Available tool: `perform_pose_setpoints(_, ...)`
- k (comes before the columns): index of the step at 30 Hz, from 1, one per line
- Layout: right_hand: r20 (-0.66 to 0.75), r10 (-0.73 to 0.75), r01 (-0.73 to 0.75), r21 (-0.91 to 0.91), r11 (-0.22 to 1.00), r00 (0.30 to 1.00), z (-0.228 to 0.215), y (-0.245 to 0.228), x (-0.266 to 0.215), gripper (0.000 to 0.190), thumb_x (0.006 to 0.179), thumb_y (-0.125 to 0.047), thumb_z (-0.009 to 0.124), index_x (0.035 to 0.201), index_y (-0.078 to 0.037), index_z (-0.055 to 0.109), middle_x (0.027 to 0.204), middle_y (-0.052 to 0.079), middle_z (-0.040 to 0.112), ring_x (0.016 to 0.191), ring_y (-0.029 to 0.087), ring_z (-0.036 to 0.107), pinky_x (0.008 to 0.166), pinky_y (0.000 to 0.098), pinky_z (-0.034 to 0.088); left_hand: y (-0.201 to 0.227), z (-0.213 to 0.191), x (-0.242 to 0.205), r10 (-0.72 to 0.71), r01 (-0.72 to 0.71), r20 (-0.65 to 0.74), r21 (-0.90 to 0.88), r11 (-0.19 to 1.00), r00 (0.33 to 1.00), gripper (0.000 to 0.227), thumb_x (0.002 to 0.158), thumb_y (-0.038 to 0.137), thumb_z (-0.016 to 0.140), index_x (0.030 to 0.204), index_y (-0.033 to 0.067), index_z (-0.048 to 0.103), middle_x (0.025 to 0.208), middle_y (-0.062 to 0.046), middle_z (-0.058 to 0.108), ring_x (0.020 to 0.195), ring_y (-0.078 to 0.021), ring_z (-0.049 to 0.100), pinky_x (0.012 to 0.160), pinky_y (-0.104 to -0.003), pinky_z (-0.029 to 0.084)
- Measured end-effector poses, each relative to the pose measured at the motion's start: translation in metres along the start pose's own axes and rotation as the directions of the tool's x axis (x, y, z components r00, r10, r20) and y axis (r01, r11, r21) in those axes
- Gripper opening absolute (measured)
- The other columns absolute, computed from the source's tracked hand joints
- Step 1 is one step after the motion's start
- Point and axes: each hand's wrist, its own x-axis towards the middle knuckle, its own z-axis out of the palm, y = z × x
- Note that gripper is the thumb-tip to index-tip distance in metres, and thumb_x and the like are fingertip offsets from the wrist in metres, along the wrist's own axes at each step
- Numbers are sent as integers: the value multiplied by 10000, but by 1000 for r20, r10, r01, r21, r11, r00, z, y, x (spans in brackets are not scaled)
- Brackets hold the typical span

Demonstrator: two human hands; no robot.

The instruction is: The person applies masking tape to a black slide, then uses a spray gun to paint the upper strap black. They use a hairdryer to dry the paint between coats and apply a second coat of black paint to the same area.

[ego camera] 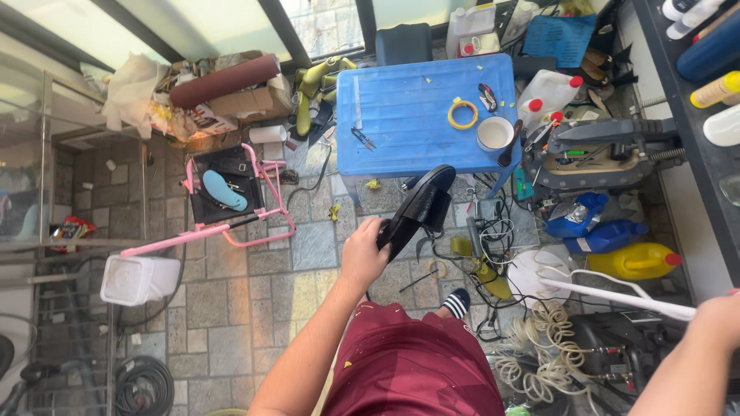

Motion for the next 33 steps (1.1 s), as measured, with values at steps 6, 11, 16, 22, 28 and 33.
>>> perform_pose_setpoints(6,108,-72,35,309,950,992,-1,-29,-105,241,1225,-45,416,1443,27,342,1122,138,571,819,146,540,721,276,465,-12,-8,3,75,-77,32,54,996,997,451,727,59,752,1164,78,641,1115,-107,680,944,-362,695,779,-455,569)
perform_pose_setpoints(11,205,-153,31,500,865,967,28,-109,-175,455,1191,25,564,1513,-3,244,1060,113,568,814,132,556,694,236,461,-20,-16,3,136,-138,31,101,985,990,425,749,33,724,1162,87,639,1096,-95,665,860,-359,702,719,-457,571)
perform_pose_setpoints(16,450,-85,-134,432,892,889,64,-185,-201,487,994,58,679,1442,30,490,1148,103,637,994,172,656,878,310,555,-31,-21,2,154,-158,46,131,979,987,445,751,19,716,1181,77,618,1065,-108,624,825,-367,694,686,-468,562)
perform_pose_setpoints(22,692,-61,-262,352,898,719,95,-243,-225,275,928,-35,739,1164,23,612,854,104,683,729,178,678,589,304,511,-40,-23,3,182,-182,14,171,968,983,426,749,21,716,1158,78,610,1042,-110,610,811,-358,690,669,-470,557)
perform_pose_setpoints(28,573,-416,299,290,909,706,106,-292,-244,371,967,-211,750,1265,-19,642,980,102,752,848,111,707,716,282,525,-48,-17,1,154,-151,-3,198,968,988,412,747,32,721,1141,80,611,1034,-110,610,829,-346,696,674,-464,560)
perform_pose_setpoints(33,751,-206,95,189,977,627,114,-315,-249,463,877,-253,749,1277,-49,636,828,71,748,534,101,530,534,296,451,-93,12,10,-32,25,73,97,995,997,424,748,113,795,1119,56,596,1075,-107,648,940,-367,682,772,-487,548)
